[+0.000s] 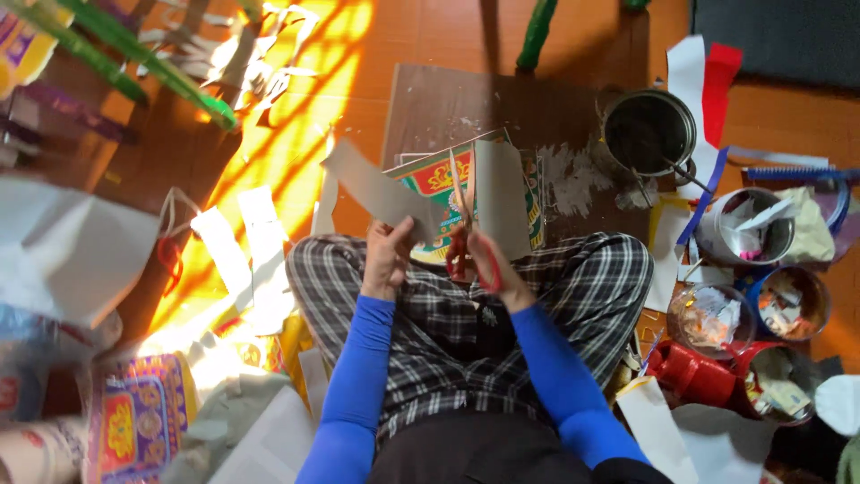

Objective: Cutting and shaping cardboard pieces using scissors

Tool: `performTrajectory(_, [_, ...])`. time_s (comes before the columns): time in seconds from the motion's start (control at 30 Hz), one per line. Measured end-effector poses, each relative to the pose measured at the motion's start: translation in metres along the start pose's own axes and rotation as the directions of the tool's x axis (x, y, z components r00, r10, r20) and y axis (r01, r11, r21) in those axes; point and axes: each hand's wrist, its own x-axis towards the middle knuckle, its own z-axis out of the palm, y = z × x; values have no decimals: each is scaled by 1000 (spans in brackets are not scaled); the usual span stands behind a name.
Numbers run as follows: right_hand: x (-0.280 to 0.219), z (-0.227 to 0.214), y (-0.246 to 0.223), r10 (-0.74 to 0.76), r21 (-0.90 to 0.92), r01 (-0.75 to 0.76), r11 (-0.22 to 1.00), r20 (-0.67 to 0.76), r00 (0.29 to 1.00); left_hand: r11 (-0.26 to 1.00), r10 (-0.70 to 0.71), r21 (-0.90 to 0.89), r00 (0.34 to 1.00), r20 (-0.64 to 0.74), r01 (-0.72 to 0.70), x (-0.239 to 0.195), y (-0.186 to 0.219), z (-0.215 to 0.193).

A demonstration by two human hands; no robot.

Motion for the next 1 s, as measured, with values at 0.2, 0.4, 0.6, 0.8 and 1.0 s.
performTrajectory(0.2, [-52,74,7,-296,33,294,955,178,939,963,204,-143,966,-159,-227,-34,17,37])
performTrajectory(0.4, [-69,103,-30,-468,-343,488,803,144,872,929,204,-254,944,-258,-270,-87,40,102])
performTrajectory(0.6, [-76,108,-28,-571,-423,538,729,58,819,945,179,-219,943,-280,-244,-108,30,111])
performTrajectory(0.8, [-66,94,-19,-520,-318,507,801,50,853,942,250,-148,925,-284,-300,-110,45,110])
performTrajectory(1.0, [-74,102,-27,-498,-292,502,814,92,862,947,294,-47,918,-266,-317,-100,37,95])
